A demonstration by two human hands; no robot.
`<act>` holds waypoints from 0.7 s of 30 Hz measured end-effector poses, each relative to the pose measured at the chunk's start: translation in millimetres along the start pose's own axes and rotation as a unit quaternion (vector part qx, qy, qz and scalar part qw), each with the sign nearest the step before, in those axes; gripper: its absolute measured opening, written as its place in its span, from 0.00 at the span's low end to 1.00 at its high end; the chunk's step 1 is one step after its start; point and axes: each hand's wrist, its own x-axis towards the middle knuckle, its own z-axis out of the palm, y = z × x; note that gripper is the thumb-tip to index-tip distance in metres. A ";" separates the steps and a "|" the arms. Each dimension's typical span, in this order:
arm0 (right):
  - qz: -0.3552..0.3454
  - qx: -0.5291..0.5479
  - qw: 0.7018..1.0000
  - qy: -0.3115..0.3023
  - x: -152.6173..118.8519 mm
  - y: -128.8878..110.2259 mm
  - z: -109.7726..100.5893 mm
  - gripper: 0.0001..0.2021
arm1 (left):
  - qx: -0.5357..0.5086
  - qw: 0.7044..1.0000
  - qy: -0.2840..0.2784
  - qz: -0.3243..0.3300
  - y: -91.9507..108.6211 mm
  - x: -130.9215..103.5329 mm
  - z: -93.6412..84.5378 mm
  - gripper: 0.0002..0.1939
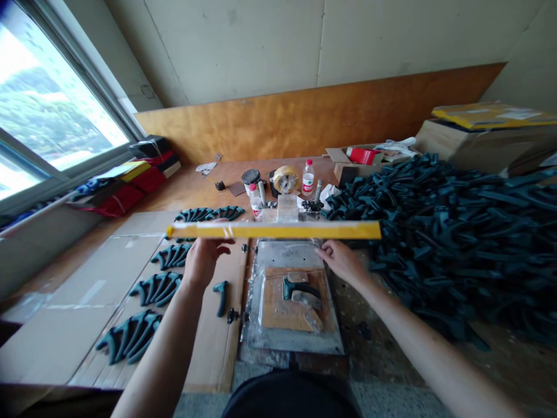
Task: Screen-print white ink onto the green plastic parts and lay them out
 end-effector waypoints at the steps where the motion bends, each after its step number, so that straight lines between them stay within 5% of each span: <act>1: -0.020 -0.006 1.000 -0.023 -15.5 -1.4 14.5 0.17 | -0.010 1.000 -0.003 0.005 4.3 9.0 5.3 0.29; 4: -0.067 -0.042 0.994 -0.072 -50.6 -18.9 49.0 0.13 | -0.030 0.999 0.022 0.018 2.3 17.5 15.4 0.31; 6: -0.038 -0.038 0.995 -0.087 -60.8 -36.6 57.1 0.09 | -0.036 0.997 0.061 -0.003 -16.6 0.3 20.3 0.31; 8: 0.020 0.004 0.997 -0.069 -66.0 -58.8 55.4 0.07 | -0.019 0.991 0.035 -0.128 -48.4 -34.8 26.8 0.34; 10: 0.047 0.049 0.998 -0.019 -73.3 -86.0 51.4 0.07 | 0.018 0.940 -0.074 -0.332 -85.1 -78.2 35.2 0.38; 12: -0.005 0.077 0.997 0.009 -83.6 -112.5 50.3 0.06 | -0.017 0.914 -0.082 -0.397 -116.3 -114.7 41.4 0.37; 14: -0.118 0.095 0.988 -0.024 -91.0 -124.9 51.0 0.04 | -0.058 0.911 -0.041 -0.406 -136.2 -131.6 37.6 0.33; 17: -0.195 0.033 0.976 -0.092 -82.9 -90.5 43.8 0.03 | 0.019 0.933 0.039 -0.356 -150.1 -116.9 -1.2 0.29; 19: -0.110 -0.103 0.983 -0.104 -66.3 -33.9 30.2 0.07 | 0.174 0.936 0.081 -0.295 -156.7 -93.8 -45.8 0.29; 21: 0.008 -0.237 0.966 -0.106 -49.8 31.3 13.7 0.12 | 0.378 0.886 0.091 -0.253 -164.2 -73.1 -91.2 0.30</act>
